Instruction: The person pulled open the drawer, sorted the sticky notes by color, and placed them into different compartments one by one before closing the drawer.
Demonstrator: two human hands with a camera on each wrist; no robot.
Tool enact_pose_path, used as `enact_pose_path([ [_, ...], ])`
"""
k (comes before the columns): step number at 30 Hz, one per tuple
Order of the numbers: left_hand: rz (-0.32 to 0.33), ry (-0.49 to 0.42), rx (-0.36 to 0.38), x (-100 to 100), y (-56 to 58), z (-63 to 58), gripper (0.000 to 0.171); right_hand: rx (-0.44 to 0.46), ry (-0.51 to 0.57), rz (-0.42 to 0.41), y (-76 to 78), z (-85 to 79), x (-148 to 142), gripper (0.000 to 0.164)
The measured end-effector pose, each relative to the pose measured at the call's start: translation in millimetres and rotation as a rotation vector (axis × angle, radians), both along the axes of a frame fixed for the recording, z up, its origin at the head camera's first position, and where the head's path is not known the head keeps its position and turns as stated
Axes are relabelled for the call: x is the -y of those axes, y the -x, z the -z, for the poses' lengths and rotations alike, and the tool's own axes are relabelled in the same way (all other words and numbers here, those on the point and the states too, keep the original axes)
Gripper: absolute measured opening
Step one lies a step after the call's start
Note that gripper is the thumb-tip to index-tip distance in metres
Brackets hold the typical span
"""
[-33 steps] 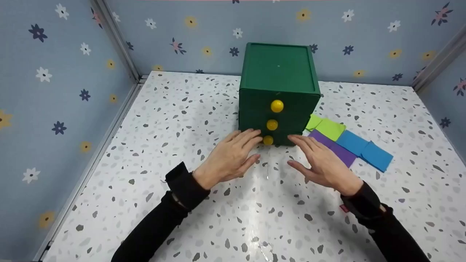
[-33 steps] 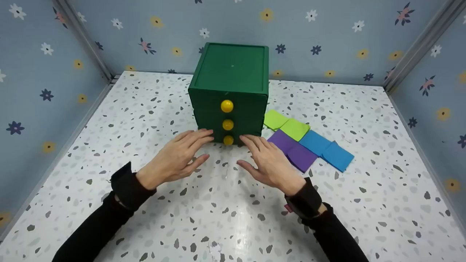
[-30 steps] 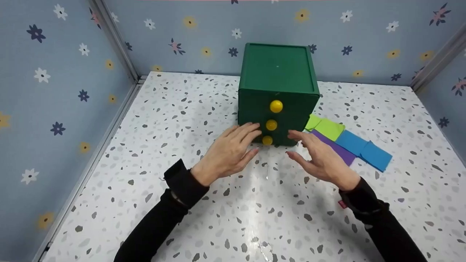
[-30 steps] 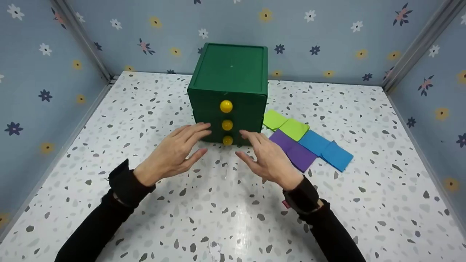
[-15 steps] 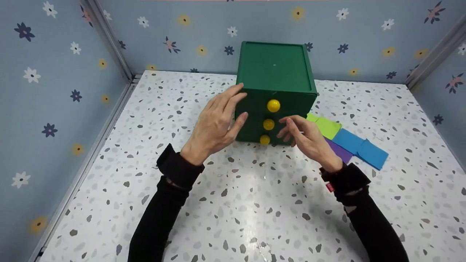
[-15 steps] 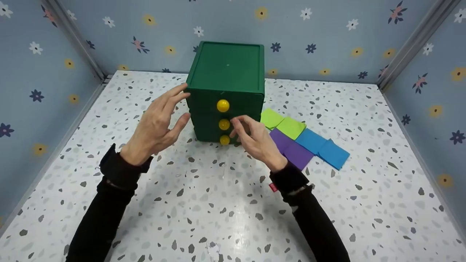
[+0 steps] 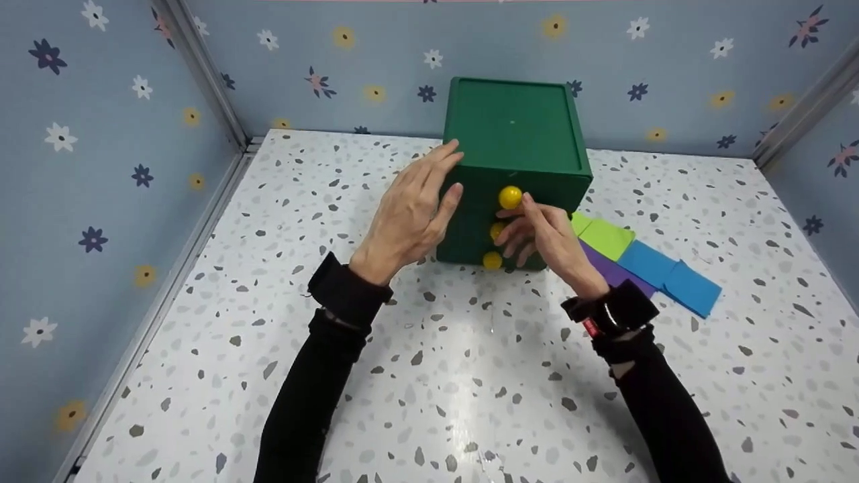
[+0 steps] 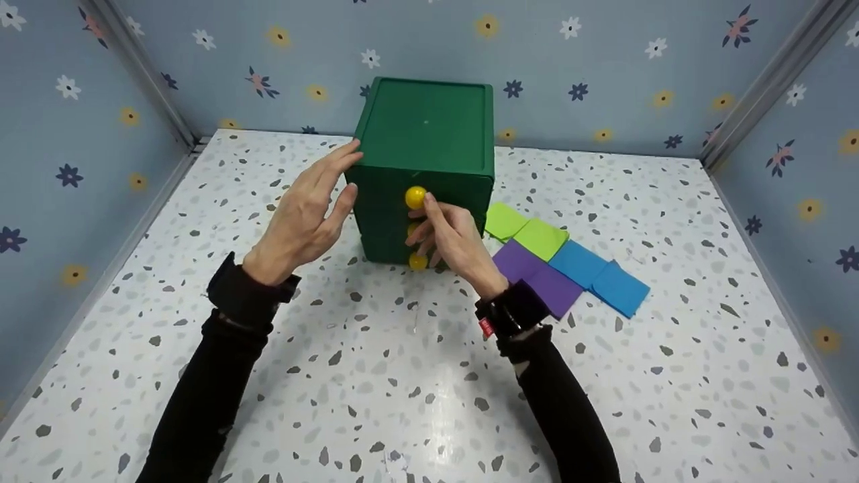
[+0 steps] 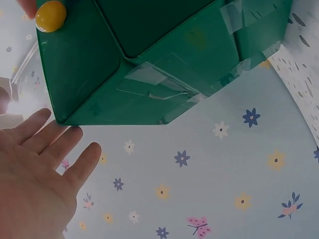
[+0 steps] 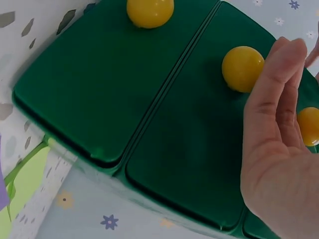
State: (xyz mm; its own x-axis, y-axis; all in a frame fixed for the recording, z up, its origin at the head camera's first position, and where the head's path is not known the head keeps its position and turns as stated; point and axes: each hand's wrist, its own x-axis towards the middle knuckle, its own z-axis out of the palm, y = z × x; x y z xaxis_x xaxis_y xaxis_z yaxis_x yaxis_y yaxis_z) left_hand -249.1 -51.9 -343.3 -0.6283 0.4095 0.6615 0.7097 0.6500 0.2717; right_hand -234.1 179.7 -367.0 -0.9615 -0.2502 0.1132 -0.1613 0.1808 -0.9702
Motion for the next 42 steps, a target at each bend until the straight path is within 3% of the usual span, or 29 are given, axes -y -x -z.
enact_pose_path([
  [20, 0.019, 0.000, 0.032, 1.2, 3.6, 0.7, 0.047, 0.033, 0.082, 0.061, 4.7, -1.5, 12.5, 0.055],
  [42, 0.071, -0.032, 0.060, 4.3, 5.3, 0.3, 0.045, 0.048, 0.030, 0.071, 0.5, -4.2, 13.1, 0.051],
])
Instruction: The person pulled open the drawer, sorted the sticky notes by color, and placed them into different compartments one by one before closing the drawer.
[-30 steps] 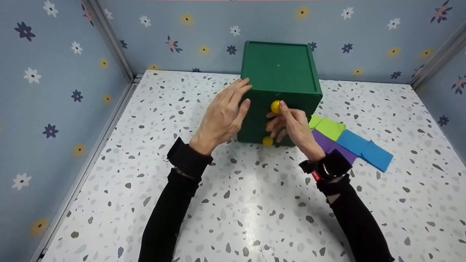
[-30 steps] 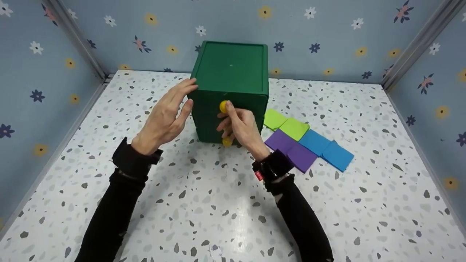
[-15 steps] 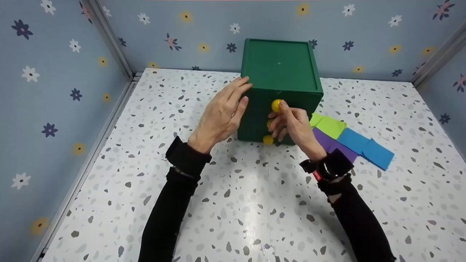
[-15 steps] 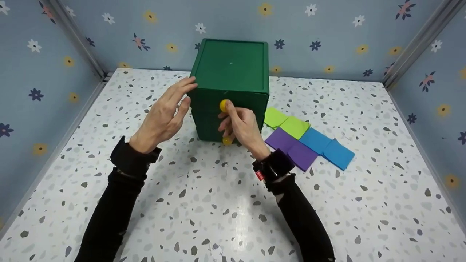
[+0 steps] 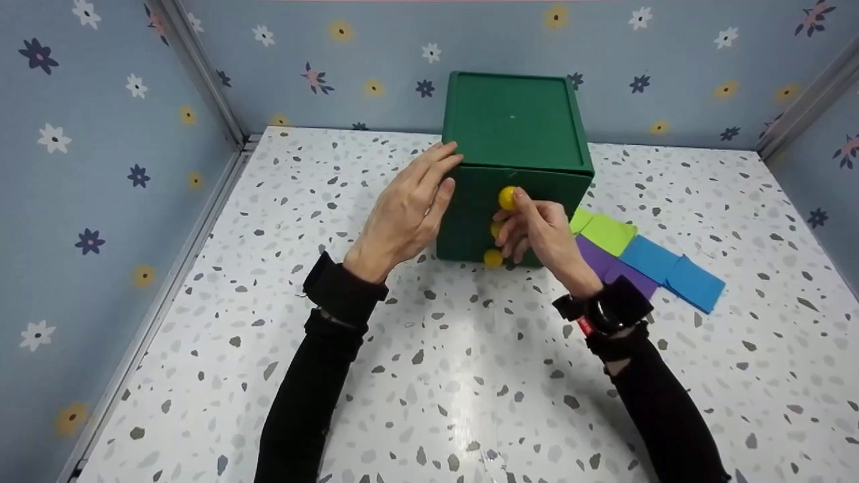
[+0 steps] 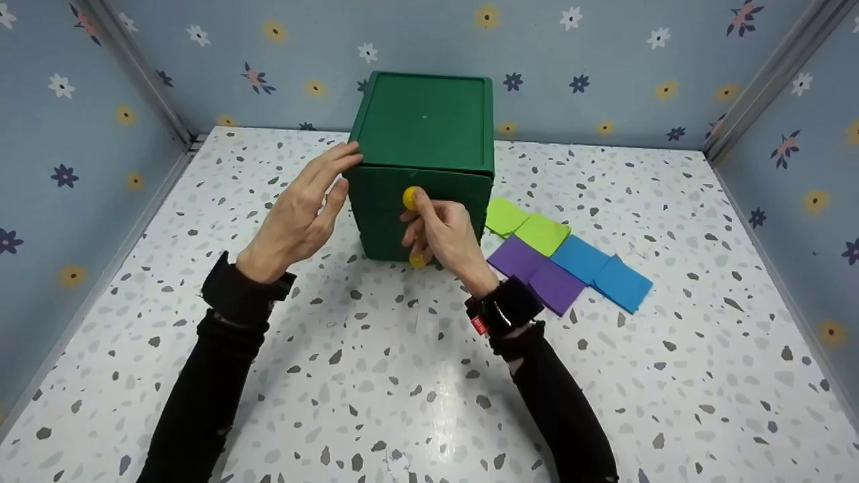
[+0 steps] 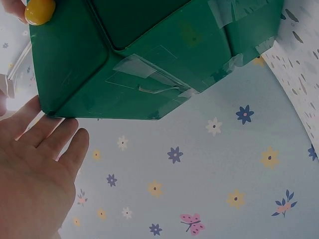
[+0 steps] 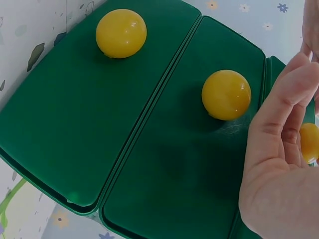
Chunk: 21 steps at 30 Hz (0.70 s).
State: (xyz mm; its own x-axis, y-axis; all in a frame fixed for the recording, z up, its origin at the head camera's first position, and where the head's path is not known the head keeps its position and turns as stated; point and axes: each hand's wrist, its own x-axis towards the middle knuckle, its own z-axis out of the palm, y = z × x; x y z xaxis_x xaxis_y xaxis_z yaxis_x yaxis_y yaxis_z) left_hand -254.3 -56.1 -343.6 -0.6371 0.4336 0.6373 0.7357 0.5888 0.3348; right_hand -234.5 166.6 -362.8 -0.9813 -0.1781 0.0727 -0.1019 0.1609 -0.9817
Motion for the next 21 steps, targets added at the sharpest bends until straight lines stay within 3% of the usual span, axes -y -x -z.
enact_pose_path([
  [21, 0.015, -0.001, 0.000, 2.9, 0.2, -0.3, 0.046, 0.006, 0.018, -0.019, -6.0, -1.3, -1.9, 0.061],
])
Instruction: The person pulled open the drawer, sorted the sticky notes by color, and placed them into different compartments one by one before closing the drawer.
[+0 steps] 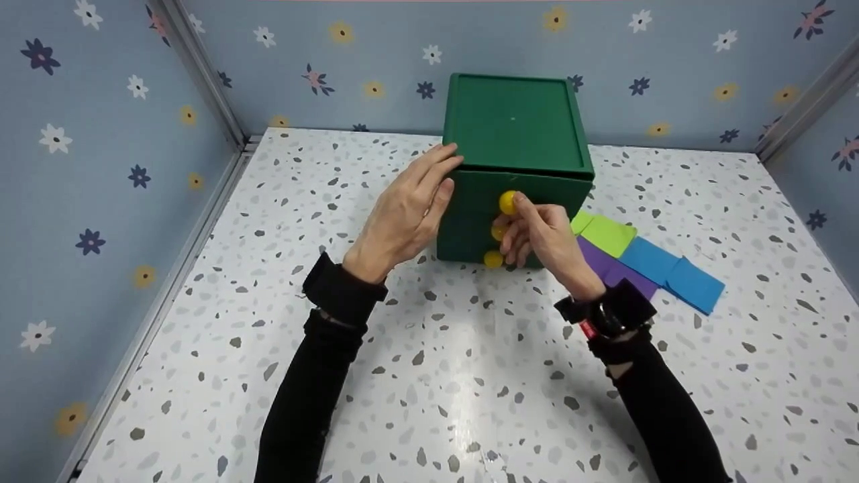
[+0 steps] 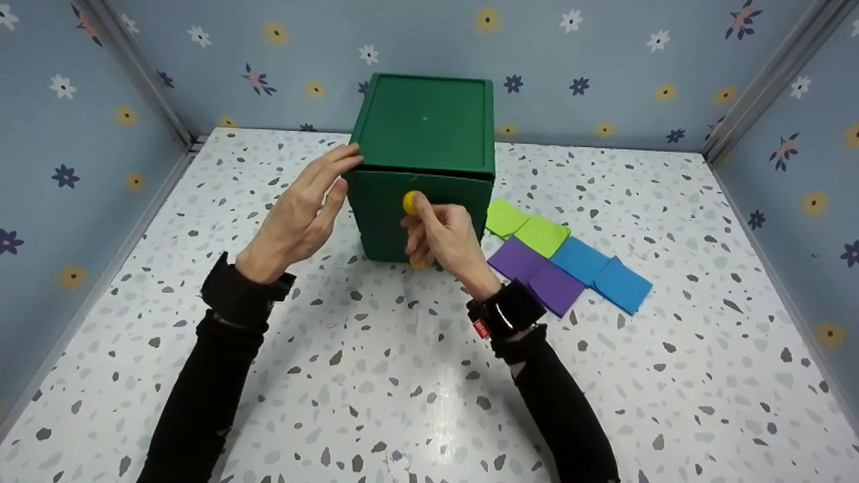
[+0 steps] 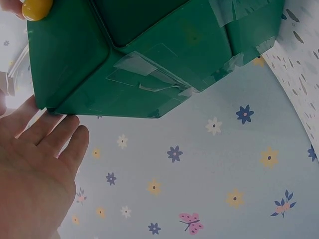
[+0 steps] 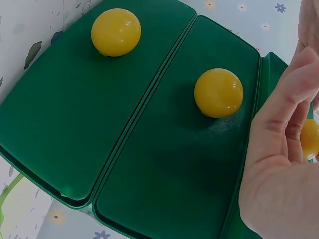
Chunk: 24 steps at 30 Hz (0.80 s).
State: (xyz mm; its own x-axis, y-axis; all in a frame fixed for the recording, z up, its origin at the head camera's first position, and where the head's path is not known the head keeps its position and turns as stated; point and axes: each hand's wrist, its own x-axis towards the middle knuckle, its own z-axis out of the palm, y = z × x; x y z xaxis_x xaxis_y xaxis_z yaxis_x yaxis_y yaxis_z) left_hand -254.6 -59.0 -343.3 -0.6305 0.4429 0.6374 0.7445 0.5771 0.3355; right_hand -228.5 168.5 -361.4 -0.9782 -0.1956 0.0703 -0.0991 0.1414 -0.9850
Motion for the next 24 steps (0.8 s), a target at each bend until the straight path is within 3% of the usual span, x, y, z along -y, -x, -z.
enact_pose_path([
  [24, 0.008, -0.003, 0.000, 1.3, 0.9, -0.2, 0.046, -0.017, -0.059, -0.016, -8.4, -6.0, -2.4, 0.061],
])
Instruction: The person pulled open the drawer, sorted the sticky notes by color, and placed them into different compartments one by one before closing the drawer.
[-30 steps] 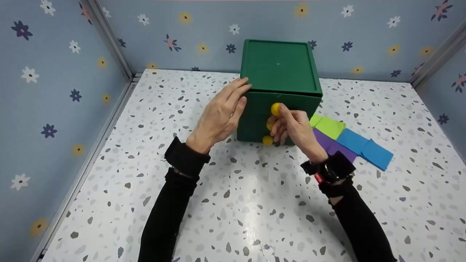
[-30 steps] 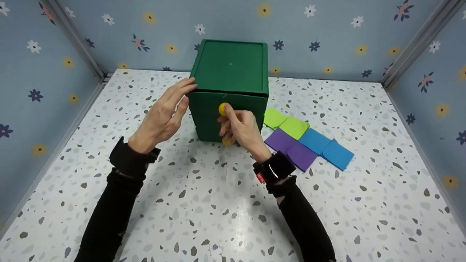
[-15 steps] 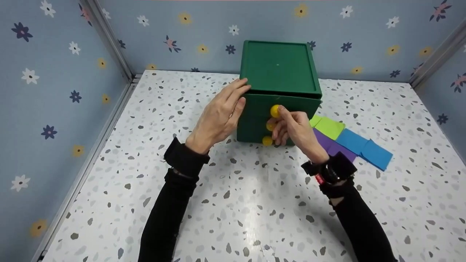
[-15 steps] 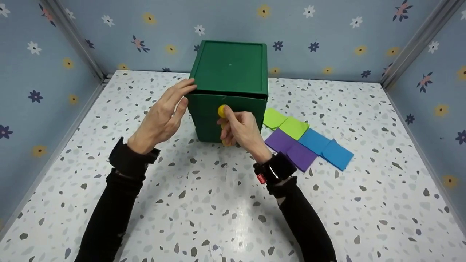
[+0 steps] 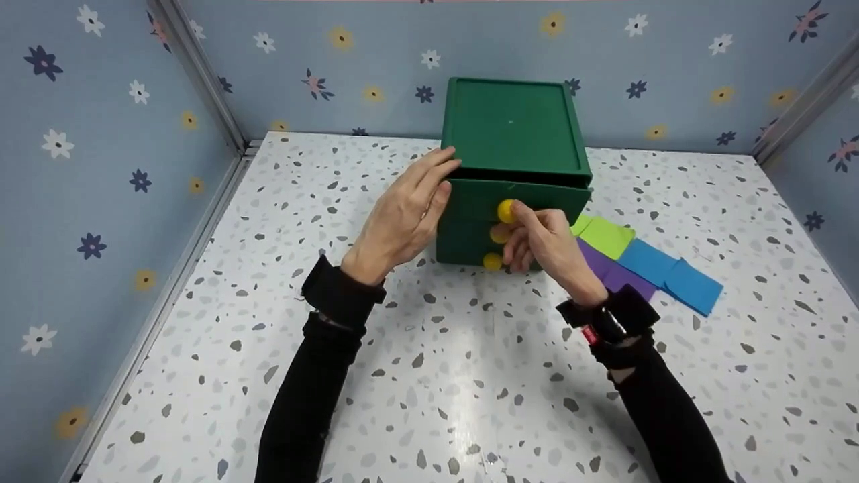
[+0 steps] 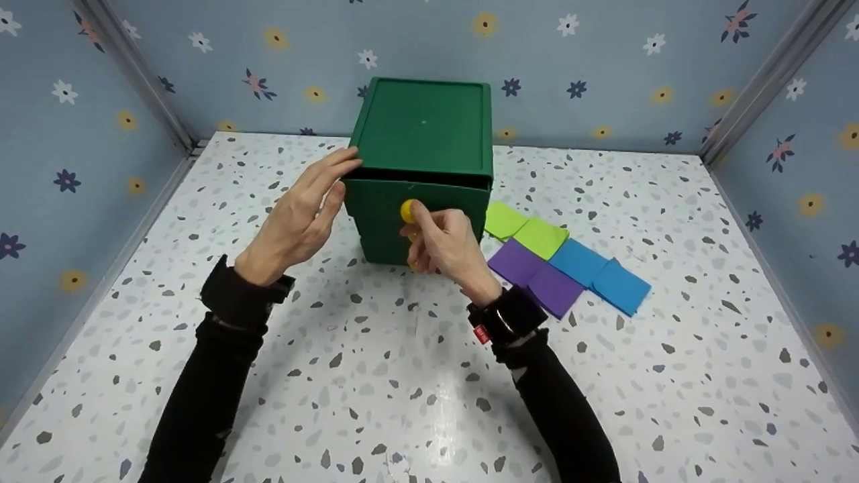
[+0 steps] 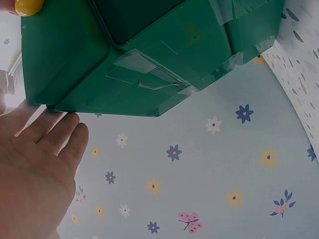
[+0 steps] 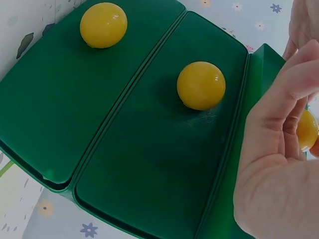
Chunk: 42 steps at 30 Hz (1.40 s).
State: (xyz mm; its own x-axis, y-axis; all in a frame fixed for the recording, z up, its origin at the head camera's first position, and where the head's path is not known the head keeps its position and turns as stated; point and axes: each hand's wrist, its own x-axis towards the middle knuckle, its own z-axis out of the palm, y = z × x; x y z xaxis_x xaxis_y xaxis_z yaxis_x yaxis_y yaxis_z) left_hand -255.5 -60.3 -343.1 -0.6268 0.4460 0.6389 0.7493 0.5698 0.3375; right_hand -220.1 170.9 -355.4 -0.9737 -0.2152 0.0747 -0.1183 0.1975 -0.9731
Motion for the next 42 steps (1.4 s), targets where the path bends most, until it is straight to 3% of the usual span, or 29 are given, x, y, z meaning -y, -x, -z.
enact_pose_path([
  [24, 0.009, -0.014, 0.010, -0.2, -2.9, -2.7, 0.043, 0.019, -0.033, -0.006, -4.9, -2.8, -2.5, 0.062],
  [42, -0.013, -0.005, -0.002, 1.9, -2.8, -1.7, 0.045, 0.044, -0.173, -0.067, -16.2, -13.0, -3.5, 0.063],
])
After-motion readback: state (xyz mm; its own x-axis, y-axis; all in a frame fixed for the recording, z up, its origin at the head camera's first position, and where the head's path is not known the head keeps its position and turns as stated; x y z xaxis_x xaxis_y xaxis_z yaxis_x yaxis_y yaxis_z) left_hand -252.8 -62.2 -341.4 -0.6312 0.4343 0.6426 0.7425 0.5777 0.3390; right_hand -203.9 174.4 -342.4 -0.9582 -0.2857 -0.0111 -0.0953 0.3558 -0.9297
